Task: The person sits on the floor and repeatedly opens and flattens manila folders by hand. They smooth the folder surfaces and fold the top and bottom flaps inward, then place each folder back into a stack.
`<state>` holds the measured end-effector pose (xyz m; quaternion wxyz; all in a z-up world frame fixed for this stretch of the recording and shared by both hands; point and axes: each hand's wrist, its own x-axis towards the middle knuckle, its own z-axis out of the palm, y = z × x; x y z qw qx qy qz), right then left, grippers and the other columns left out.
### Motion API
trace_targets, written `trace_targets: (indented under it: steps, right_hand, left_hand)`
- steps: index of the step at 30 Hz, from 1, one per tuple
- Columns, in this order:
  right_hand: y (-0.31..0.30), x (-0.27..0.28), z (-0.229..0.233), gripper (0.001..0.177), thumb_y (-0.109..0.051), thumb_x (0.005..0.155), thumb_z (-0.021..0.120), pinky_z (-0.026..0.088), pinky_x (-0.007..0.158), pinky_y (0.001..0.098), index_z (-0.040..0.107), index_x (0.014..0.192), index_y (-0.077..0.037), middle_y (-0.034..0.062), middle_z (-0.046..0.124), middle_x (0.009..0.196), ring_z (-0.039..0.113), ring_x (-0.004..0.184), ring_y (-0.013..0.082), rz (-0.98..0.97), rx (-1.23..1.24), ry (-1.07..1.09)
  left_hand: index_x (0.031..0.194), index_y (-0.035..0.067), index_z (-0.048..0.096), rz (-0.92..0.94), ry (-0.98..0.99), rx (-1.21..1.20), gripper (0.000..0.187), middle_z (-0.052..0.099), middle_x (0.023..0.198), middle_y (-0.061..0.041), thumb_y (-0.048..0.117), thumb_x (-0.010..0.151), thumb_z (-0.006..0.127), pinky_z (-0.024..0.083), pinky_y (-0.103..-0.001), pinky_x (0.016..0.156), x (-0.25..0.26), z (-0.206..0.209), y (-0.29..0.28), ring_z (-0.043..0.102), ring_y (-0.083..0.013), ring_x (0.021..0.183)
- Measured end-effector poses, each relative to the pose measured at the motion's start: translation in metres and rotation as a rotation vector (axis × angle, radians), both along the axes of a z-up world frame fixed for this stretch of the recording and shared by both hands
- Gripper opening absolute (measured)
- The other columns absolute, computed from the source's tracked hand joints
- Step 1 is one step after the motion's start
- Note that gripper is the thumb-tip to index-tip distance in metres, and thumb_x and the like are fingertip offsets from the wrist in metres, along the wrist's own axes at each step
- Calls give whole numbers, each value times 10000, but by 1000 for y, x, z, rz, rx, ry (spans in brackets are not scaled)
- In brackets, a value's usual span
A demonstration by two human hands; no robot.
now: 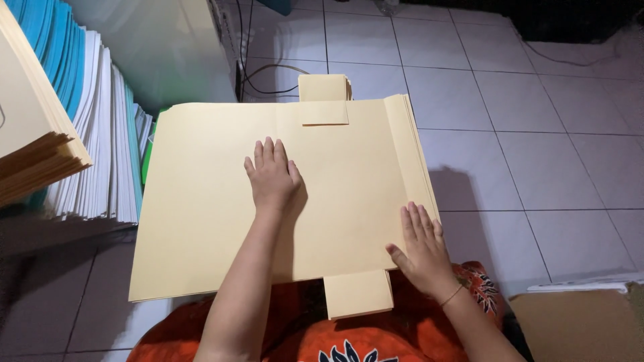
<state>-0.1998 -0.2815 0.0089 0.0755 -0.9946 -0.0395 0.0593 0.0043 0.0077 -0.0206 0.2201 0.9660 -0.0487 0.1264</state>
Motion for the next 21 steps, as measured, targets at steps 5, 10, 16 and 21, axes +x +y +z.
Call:
trace_targets:
  steps: [5,10,16,21]
  right_hand:
    - [-1,57,5,871,-664,1024,239,68,1218,589,133,1633,-50,215,116,1700,70,1570,380,-30,-18,46]
    - [-2,188,13,890,-708,1025,167,73,1248,564,156,1635,-59,181,132,1712,80,1588,331,-54,-64,29]
    - [-8,286,3,926,-761,1014,131,38,1270,541,140,1652,-90,112,78,1734,38,1600,279,-118,-75,-5]
    - [0,241,13,892,-731,1025,152,41,1265,529,163,1649,-94,114,112,1728,56,1596,276,-125,-17,-13]
  left_hand:
    - [1509,68,487,-8,1,-6,616,449,1572,-191,333,954,448,213,-631,1166,4,-3,0,333,-375,1501]
    - [1504,75,490,0,6,-14,612,450,1570,-185,336,952,441,215,-629,1166,6,-2,1,333,-371,1502]
    - [1500,83,494,4,14,-1,624,458,1561,-179,342,934,452,227,-613,1162,9,-1,1,338,-363,1498]
    - [1504,91,483,3,27,1,628,448,1571,-173,355,936,443,225,-611,1165,7,1,0,332,-356,1502]
